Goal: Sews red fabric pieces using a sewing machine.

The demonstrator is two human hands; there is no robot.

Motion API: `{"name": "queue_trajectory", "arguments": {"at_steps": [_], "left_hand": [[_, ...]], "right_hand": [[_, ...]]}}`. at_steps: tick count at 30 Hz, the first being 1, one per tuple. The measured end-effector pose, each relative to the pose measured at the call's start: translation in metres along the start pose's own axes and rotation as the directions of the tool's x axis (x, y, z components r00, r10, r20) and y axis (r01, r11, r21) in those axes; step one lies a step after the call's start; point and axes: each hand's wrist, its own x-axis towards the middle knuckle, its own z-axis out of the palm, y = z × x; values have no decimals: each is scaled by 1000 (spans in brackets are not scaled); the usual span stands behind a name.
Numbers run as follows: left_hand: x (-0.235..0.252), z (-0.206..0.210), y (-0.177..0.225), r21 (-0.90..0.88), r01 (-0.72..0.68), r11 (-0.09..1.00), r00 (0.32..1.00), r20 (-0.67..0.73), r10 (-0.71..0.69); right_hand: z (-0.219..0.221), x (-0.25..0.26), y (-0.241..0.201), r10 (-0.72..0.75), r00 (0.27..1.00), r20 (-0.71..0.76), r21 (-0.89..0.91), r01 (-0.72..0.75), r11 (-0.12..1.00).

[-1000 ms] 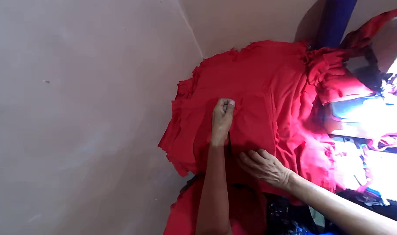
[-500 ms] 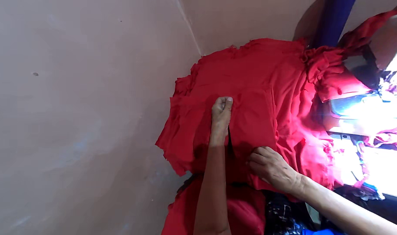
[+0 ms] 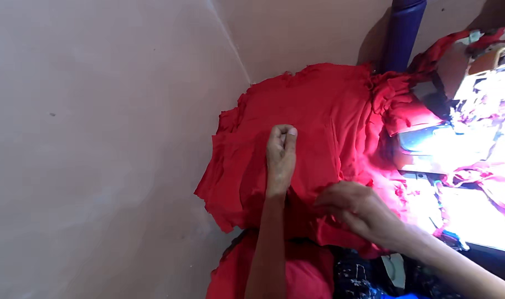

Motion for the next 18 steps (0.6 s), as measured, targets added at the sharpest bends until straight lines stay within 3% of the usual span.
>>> {"name": "queue_trajectory", "arguments": {"at_steps": [3,6,10,18], "left_hand": [[-15,12,24,-134,-112,985,987,102,126],[-26,26,37,-261,-136,956,976,132,175],[-39,35,49,-260,-119,958,976,146,161],[-50,48,54,-290,-53,956,982,159,103]], "right_hand": [[-30,15,-10,104,977,-185,97,-88,991],[-48,22,-16,239,918,-316,180,-189,965],[-56,17,-18,372,868,-328,305,-276,912],[-63,6,-12,418,844,-337,314,-318,895]]}}
